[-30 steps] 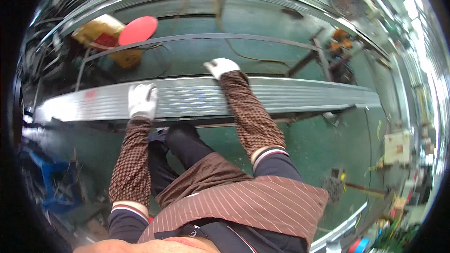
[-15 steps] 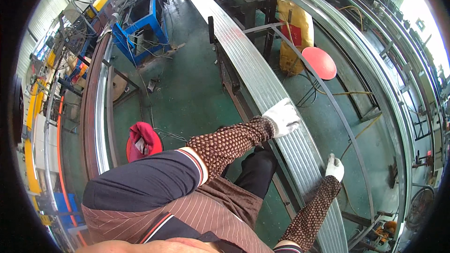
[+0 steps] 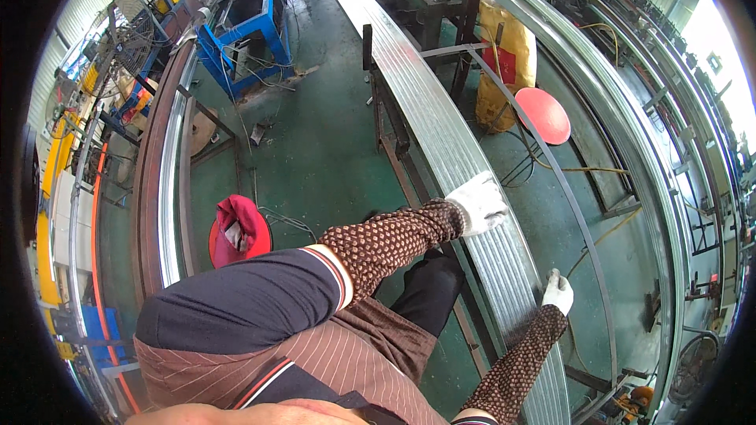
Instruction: The recorder uses wire ties to bind together long, corrugated metal panels in a workshop.
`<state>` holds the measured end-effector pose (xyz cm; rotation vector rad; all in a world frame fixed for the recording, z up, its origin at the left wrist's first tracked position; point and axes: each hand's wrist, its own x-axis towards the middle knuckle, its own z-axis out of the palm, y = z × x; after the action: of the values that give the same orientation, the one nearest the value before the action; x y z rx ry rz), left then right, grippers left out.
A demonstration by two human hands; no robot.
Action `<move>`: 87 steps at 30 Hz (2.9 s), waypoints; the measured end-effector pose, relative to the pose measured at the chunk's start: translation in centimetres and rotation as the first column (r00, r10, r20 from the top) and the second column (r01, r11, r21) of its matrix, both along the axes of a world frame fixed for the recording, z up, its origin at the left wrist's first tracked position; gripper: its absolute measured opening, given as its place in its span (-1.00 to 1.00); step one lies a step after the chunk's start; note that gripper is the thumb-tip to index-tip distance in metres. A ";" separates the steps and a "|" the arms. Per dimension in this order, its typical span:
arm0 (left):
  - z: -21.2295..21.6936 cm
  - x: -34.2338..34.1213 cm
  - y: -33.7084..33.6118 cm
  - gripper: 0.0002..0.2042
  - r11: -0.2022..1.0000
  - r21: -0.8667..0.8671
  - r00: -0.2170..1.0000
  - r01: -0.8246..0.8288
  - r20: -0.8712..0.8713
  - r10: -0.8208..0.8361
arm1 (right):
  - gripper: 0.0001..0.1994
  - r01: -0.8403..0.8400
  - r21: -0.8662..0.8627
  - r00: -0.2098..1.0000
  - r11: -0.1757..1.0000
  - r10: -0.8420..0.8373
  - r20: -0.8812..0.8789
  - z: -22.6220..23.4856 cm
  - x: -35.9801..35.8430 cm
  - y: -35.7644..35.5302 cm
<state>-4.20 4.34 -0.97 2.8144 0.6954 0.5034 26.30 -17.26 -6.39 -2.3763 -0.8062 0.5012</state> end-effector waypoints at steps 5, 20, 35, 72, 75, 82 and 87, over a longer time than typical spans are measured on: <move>-0.1 0.1 0.1 -0.66 1.000 -0.010 1.000 0.007 0.024 -0.007 | -0.52 0.005 -0.013 1.000 1.000 -0.005 0.000 0.2 -0.1 0.0; -0.1 0.1 0.0 -0.70 1.000 -0.030 1.000 0.006 0.014 -0.006 | -0.50 0.026 0.006 0.999 1.000 -0.026 0.029 0.2 0.0 0.0; -0.2 0.0 0.1 -0.68 0.999 -0.051 0.999 0.012 0.031 -0.010 | -0.53 0.039 0.026 0.999 0.999 -0.039 0.007 0.8 -0.5 0.0; 0.4 0.1 0.1 -0.75 0.998 0.049 0.986 0.046 0.157 -0.053 | -0.63 0.003 -0.372 0.768 0.928 0.236 0.595 2.0 6.4 0.1; 0.6 0.3 0.2 -0.77 0.999 0.012 0.990 0.041 0.136 -0.042 | -0.34 -0.109 -0.349 0.910 0.931 0.235 0.342 0.6 7.8 -6.1; 0.5 0.2 0.1 -0.77 0.996 0.092 0.983 0.019 0.178 -0.035 | -0.59 -0.195 -0.214 0.980 0.957 0.201 0.005 -0.9 7.6 -6.4; 0.5 0.3 0.1 -0.78 0.999 0.038 0.990 0.028 0.139 -0.033 | -0.62 -0.303 -0.201 0.945 0.931 0.321 0.059 -0.3 3.3 1.4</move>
<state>-3.94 4.43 -0.48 2.7846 0.6205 0.7058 29.62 -15.87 -6.65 -2.4685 -1.2406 0.6256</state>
